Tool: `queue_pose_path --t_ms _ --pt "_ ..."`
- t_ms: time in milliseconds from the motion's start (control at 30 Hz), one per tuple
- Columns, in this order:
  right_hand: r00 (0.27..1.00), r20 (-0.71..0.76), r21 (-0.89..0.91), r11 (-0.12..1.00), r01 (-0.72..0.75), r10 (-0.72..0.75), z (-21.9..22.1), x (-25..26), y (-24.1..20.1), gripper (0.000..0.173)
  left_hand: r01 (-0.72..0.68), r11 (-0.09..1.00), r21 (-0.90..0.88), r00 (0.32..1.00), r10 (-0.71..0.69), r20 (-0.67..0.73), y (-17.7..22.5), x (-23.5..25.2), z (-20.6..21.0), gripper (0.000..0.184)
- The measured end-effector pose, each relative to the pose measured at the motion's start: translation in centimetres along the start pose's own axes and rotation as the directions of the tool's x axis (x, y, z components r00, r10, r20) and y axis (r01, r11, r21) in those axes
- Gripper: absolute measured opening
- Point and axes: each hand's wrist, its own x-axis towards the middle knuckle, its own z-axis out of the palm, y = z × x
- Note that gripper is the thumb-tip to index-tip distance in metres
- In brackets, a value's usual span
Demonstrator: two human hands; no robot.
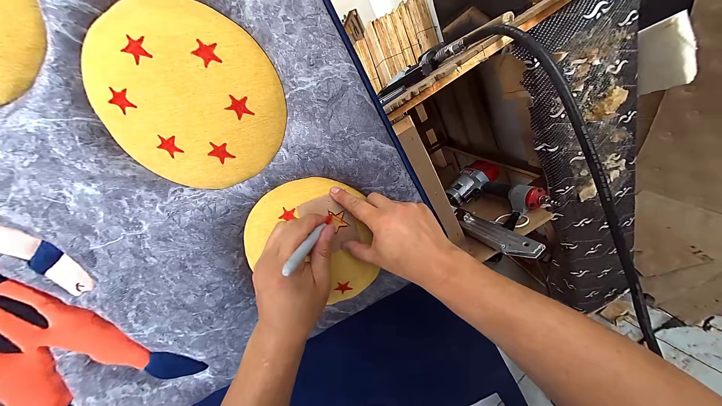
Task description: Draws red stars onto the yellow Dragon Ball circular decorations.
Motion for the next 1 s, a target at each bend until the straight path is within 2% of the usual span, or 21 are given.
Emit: queue_pose_path --t_ms 167,300,433,533,667,767,900,1000 --pt "0.999 0.035 0.026 1.0 -0.001 0.0 -0.2 0.0 0.0 0.078 -0.063 0.998 0.027 0.996 0.061 0.059 1.0 -0.6 0.6 0.024" --pt "1.0 0.005 0.025 1.0 0.007 -0.007 0.1 0.0 0.0 0.073 0.02 0.999 0.045 1.0 -0.021 0.004 0.6 -0.2 0.2 0.025" --pt "1.0 0.006 0.03 1.0 0.009 -0.009 0.0 0.0 0.0 0.075 -0.012 1.0 0.023 0.998 0.011 0.055 0.9 -0.4 0.4 0.024" --pt "1.0 0.006 0.034 0.999 0.012 -0.012 0.0 0.0 0.0 0.072 0.038 0.999 0.033 0.999 -0.038 0.004 0.6 -0.4 0.3 0.024" --pt "1.0 0.008 0.048 0.999 0.016 -0.016 -0.2 0.0 0.0 0.072 -0.015 1.0 0.024 0.998 0.013 0.061 0.7 -0.5 0.2 0.025" --pt "1.0 -0.002 0.041 0.999 0.017 -0.017 -0.1 0.0 0.0 0.072 0.016 0.999 0.05 1.0 -0.016 0.008 0.3 0.0 -0.1 0.025" --pt "1.0 0.025 0.041 0.999 0.011 -0.012 -0.3 0.1 -0.1 0.073 -0.058 0.993 0.107 0.998 0.056 0.021 1.1 -0.7 0.6 0.024" --pt "1.0 0.013 0.047 0.999 0.015 -0.016 -0.2 0.1 -0.1 0.071 -0.023 0.993 0.118 0.999 0.026 -0.029 0.8 -0.3 0.4 0.024"
